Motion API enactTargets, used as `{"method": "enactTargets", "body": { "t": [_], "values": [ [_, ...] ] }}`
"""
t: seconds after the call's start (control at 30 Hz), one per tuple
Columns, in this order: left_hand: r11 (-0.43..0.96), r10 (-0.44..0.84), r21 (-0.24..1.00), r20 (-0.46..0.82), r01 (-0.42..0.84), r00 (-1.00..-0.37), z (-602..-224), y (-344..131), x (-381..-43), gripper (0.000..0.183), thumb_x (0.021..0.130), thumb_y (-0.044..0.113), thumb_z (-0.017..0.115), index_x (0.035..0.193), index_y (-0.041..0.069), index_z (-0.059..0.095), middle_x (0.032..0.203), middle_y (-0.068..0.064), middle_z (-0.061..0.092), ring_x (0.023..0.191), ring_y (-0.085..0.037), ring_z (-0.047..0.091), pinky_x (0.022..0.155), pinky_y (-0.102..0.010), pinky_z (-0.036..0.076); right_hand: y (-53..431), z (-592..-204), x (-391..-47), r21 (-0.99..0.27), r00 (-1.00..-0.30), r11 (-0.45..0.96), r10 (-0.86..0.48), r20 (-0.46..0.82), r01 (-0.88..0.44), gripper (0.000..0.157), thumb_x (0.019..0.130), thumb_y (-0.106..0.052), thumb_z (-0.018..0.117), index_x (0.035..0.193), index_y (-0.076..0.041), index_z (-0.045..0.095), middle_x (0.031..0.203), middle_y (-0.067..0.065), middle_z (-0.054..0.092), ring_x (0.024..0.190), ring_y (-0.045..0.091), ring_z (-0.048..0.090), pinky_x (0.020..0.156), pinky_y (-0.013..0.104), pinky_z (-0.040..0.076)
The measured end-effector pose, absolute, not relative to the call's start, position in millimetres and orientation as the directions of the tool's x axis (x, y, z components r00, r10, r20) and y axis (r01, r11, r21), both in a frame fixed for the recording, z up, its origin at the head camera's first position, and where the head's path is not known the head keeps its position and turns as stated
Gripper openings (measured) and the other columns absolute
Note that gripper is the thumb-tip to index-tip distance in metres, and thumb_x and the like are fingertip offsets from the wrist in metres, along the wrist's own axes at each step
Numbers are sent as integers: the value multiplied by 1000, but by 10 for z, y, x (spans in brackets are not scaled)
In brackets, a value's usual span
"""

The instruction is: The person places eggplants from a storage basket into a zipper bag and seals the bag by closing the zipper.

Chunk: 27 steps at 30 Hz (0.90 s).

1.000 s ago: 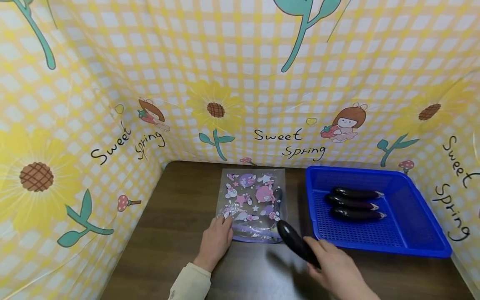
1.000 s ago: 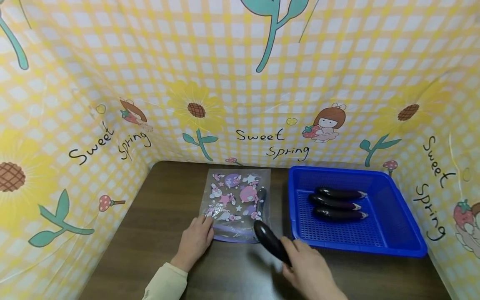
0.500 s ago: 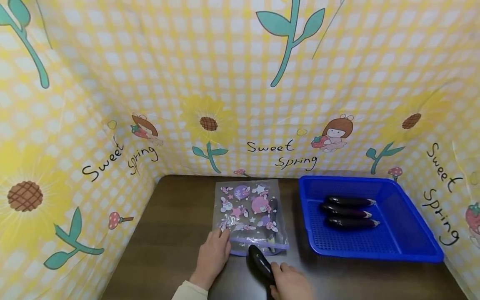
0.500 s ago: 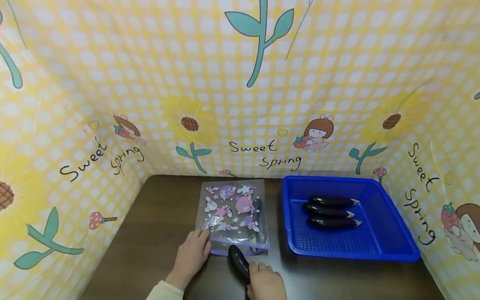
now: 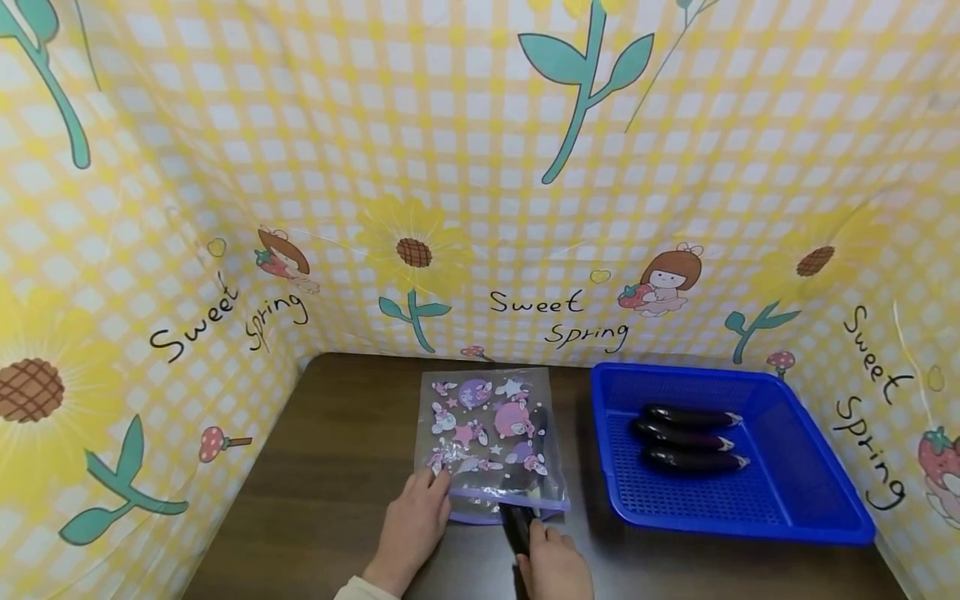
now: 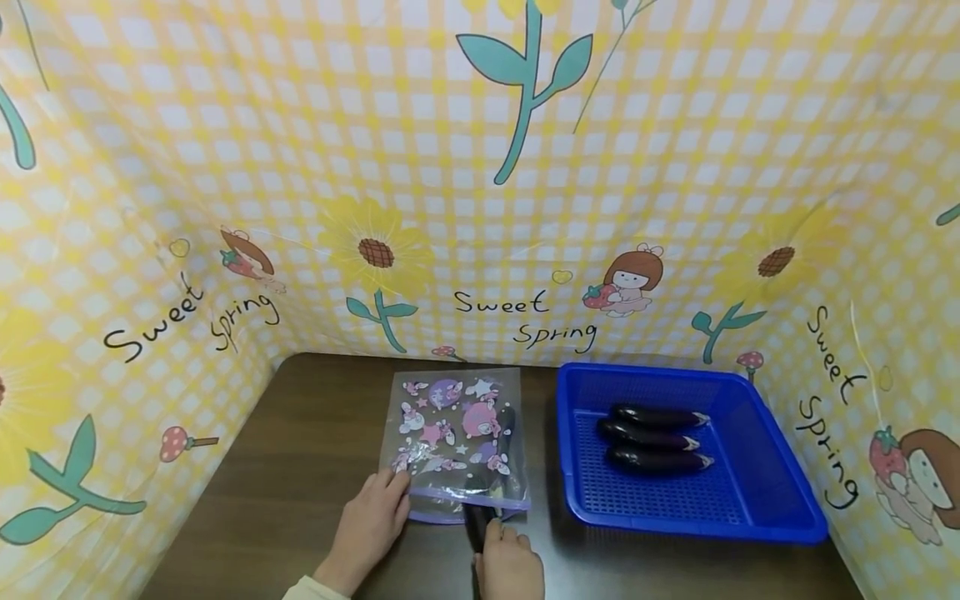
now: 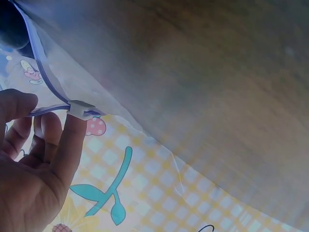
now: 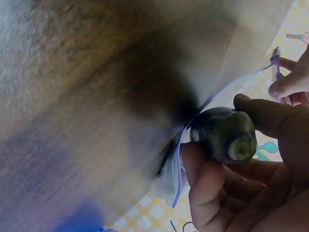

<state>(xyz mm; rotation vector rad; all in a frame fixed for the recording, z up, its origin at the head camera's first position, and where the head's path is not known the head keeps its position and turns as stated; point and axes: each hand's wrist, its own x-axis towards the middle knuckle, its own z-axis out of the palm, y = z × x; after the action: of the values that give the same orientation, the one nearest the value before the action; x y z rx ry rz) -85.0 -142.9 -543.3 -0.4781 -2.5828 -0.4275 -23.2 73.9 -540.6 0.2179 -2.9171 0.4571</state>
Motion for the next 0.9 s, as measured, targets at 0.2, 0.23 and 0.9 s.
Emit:
{"method": "enactTargets", "body": {
  "t": [0.2, 0.23, 0.9],
  "values": [
    [886, 257, 221, 495, 407, -830, -5437, -1430, -836, 22, 75, 12, 72, 90, 11, 57, 77, -1, 43, 65, -20, 46, 39, -30, 34, 730, -5460, -242, -275, -963, 956, -25, 268, -102, 45, 66, -27, 82, 97, -4, 58, 74, 10, 56, 57, 28, 54, 45, 42, 43],
    [887, 259, 219, 494, 407, -830, -5440, -1430, -835, 22, 75, 12, 72, 90, 11, 57, 77, -1, 43, 65, -20, 46, 39, -31, 34, 730, -5462, -241, -275, -961, 956, -20, 275, -99, 45, 66, -27, 82, 97, -4, 57, 74, 10, 56, 57, 28, 54, 44, 42, 43],
    [879, 299, 206, 466, 430, -833, -5509, -1439, -835, 21, 74, 13, 71, 89, 12, 56, 79, -3, 49, 69, -23, 50, 43, -37, 41, 750, -5486, -335, -332, -960, 935, -28, 277, -123, 50, 70, -28, 81, 102, -6, 49, 77, 12, 56, 57, 28, 55, 42, 41, 42]
  ]
}}
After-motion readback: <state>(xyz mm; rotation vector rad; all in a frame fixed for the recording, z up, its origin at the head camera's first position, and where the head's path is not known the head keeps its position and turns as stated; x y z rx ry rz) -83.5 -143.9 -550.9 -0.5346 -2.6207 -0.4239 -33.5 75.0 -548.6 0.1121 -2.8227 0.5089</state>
